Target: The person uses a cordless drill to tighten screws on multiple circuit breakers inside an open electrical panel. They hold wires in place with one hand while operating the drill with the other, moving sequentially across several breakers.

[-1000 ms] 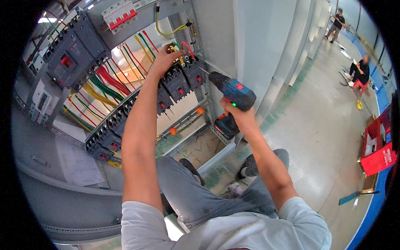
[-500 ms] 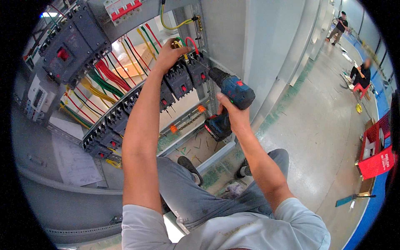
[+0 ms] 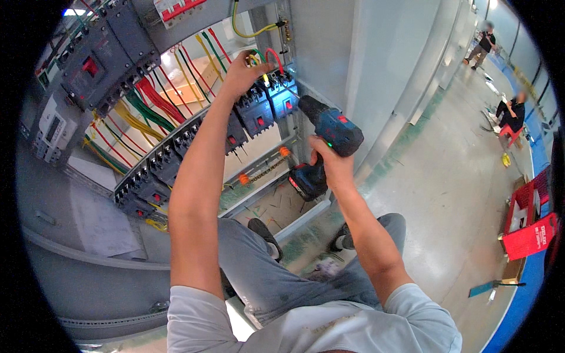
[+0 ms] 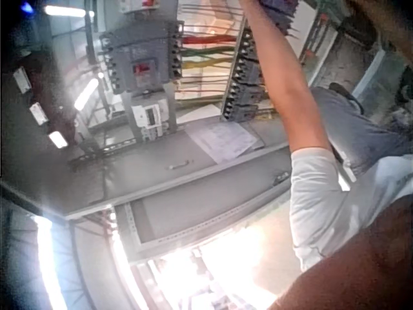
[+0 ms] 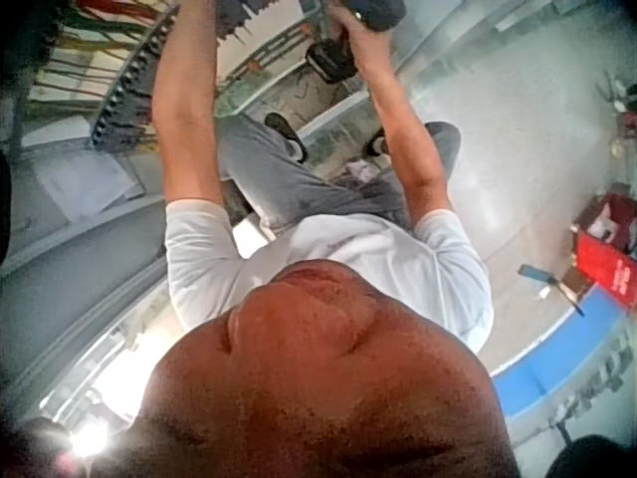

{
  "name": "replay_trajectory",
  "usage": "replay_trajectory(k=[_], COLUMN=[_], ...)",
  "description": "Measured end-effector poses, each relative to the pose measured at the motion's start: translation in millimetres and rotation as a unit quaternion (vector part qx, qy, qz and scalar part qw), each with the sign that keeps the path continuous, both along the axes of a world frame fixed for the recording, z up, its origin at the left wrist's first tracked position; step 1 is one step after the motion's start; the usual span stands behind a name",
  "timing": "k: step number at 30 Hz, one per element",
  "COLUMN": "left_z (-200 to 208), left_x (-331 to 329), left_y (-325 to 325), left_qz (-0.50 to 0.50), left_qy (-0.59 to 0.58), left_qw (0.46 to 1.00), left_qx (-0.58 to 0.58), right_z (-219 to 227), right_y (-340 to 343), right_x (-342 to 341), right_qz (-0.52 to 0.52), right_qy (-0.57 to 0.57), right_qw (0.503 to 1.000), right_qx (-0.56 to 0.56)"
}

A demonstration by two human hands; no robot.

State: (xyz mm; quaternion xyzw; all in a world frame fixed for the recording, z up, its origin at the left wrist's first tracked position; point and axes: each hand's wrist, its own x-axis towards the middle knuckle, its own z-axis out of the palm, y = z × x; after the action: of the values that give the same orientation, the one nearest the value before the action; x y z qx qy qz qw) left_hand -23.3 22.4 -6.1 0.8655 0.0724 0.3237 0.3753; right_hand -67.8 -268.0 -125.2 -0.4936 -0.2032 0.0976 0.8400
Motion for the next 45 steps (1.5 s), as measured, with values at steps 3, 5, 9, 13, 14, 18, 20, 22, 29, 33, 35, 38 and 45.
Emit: replay_trajectory(k=[3, 5, 9, 13, 14, 18, 20, 22, 29, 33, 35, 38, 45], left_z=[-1, 0, 1, 2, 4, 3, 1, 5, 5, 2, -2, -3, 2], left_x=[-3, -4, -4, -7, -7, -6, -5, -7, -10, -6, -4, -4, -7], left_y=[-5, -5, -11, -14, -17, -7, -6, -13, -18, -16, -11, -13, -22], left_qz=[0.035, 0.045, 0.046, 0.019, 0.013, -0.035, -0.053, -0.054, 0.041, 0.039, 0.043, 0.061, 0.071], left_qy=[-0.002, -0.004, 0.003, 0.034, 0.044, 0.055, 0.051, 0.05, 0.008, 0.008, 0.004, 0.006, 0.009], left_qw=[0.999, 0.999, 0.997, 0.998, 0.998, 0.998, 0.997, 0.997, 0.998, 0.997, 0.995, 0.991, 0.991], left_qx=[0.029, 0.029, 0.058, 0.046, 0.035, 0.027, 0.009, 0.003, 0.054, 0.072, 0.086, 0.119, 0.115], right_z=[-4, -2, -4, -3, -5, -10, -9, -12, -17, -17, -18, -14, -15], right_y=[-2, -2, -5, -8, -10, -9, -9, -10, -10, -11, -11, -12, -13], right_x=[-1, -3, -2, -1, 0, -2, -4, -2, -3, -3, -2, -4, -1], right_qz=[-0.004, -0.005, -0.004, -0.004, -0.004, -0.011, -0.009, -0.007, 0.001, 0.001, 0.003, 0.002, -0.008], right_qy=[0.007, 0.007, 0.014, 0.014, 0.016, -0.015, 0.003, 0.006, 0.009, 0.006, 0.007, 0.0, -0.026], right_qw=[1.0, 1.0, 1.0, 1.0, 1.0, 1.0, 1.0, 1.0, 1.0, 1.0, 1.0, 1.0, 0.999], right_qx=[0.002, 0.016, 0.014, 0.016, 0.015, -0.004, 0.011, 0.022, 0.026, 0.021, 0.018, 0.018, -0.017])
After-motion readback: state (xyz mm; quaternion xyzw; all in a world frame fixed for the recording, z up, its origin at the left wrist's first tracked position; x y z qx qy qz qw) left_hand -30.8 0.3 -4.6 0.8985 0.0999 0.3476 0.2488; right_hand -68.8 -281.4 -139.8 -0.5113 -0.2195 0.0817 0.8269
